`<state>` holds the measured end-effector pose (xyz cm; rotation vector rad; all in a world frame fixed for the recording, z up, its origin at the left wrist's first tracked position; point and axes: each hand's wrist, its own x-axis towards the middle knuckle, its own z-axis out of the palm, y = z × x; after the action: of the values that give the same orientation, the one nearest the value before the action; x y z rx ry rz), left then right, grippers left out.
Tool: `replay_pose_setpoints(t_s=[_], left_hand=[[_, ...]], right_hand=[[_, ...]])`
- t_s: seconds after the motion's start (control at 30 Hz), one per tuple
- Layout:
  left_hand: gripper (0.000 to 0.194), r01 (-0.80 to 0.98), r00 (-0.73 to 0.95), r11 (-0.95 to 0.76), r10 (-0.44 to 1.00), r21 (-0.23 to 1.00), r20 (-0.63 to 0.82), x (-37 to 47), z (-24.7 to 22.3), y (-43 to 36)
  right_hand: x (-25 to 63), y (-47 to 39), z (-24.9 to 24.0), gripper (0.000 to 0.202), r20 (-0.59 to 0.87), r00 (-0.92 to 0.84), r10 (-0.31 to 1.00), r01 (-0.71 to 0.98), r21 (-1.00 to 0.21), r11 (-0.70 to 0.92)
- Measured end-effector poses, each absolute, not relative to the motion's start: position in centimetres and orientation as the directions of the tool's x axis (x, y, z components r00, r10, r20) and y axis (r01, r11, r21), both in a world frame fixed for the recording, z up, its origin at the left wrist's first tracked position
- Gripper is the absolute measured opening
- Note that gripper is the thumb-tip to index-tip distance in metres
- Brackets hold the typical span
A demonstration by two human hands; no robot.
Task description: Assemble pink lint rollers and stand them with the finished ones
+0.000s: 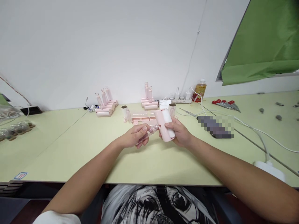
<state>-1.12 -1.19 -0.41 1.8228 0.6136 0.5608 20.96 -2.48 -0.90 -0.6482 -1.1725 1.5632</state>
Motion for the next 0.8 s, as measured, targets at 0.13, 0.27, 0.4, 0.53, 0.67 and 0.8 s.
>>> replay_pose_setpoints(t_s=[0.13,0.27,0.4,0.53,0.67,0.8], left_hand=[[0.043,0.161,0.730,-0.359,0.670,0.919,0.134,-1.0,-0.9,-1.2],[0.043,0.287,0.699,-0.475,0.697,0.832,0.156,-1.0,-0.6,-1.3],[0.045,0.414,0.710,-0.621,0.678,0.666,0.191,-1.0,-0.1,-1.2],[0.046,0.480,0.715,-0.665,0.675,0.572,0.184,-1.0,0.1,-1.1],[0.046,0.508,0.703,-0.662,0.689,0.551,0.178,-0.9,0.0,-1.3],[0.046,0.531,0.684,-0.649,0.708,0.546,0.176,-0.7,0.0,-1.5]], right_hand=[[20.9,-2.5,-1.0,0.038,0.156,-0.329,0.931,-0.377,-0.926,0.022],[20.9,-2.2,-1.2,0.043,0.162,-0.315,0.935,-0.307,-0.950,0.061],[21.3,-1.6,-1.7,0.043,0.218,-0.265,0.939,-0.154,-0.971,0.182],[21.6,-1.0,-2.1,0.041,0.309,-0.196,0.931,0.062,-0.943,0.326],[21.6,-1.0,-2.2,0.039,0.278,-0.216,0.936,0.110,-0.946,0.306],[21.5,-1.2,-2.3,0.040,0.232,-0.251,0.940,0.074,-0.963,0.258]])
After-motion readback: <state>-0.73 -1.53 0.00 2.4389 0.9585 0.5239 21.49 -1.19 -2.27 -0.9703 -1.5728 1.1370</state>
